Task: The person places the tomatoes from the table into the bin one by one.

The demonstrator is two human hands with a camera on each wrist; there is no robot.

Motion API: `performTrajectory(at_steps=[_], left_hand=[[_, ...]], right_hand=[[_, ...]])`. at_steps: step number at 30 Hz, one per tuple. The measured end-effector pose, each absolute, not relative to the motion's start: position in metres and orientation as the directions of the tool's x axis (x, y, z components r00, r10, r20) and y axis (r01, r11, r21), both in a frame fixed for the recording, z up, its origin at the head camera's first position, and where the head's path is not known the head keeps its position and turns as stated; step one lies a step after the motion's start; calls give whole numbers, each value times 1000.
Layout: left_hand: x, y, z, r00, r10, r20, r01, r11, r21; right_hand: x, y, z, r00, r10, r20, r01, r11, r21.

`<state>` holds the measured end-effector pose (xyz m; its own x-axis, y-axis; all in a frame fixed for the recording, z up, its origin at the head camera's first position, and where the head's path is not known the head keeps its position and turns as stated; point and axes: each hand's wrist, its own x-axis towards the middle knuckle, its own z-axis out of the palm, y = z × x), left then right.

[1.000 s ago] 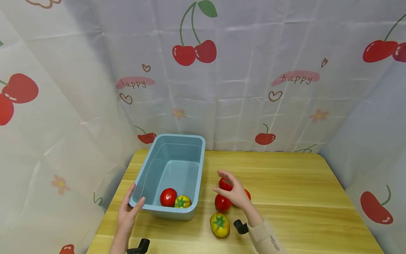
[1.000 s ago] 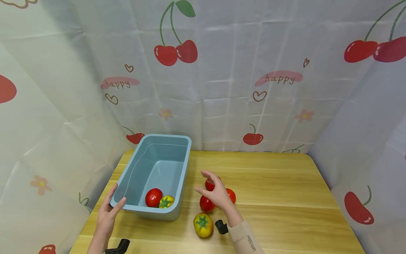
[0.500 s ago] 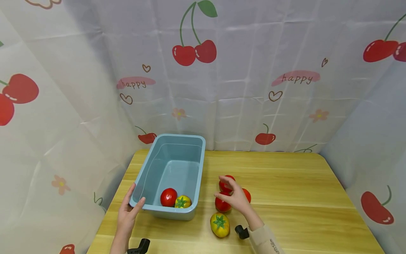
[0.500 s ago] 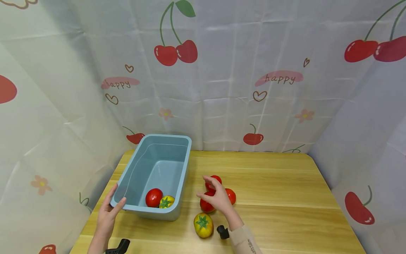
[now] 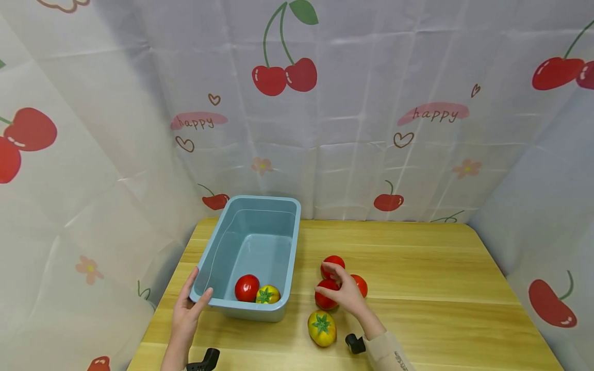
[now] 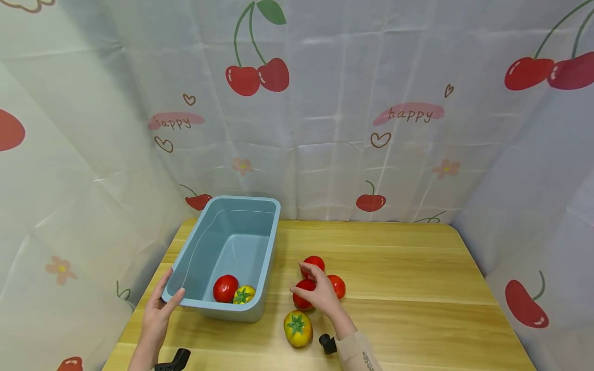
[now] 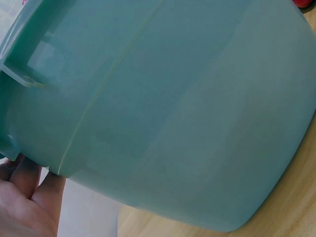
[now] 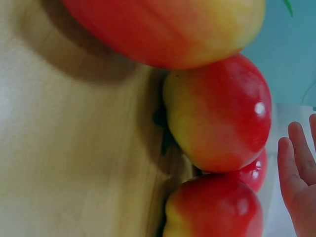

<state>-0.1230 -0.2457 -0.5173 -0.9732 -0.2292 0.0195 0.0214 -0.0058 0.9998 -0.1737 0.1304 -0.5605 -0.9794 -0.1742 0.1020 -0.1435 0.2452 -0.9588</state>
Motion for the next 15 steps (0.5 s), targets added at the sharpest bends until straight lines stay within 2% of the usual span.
performTrajectory(at_steps=[15], left_hand=[[-123, -246, -517, -974, -225, 32, 36, -13, 999]], right_hand=[[-171, 130, -569, -983, -164, 80, -124, 279, -952]])
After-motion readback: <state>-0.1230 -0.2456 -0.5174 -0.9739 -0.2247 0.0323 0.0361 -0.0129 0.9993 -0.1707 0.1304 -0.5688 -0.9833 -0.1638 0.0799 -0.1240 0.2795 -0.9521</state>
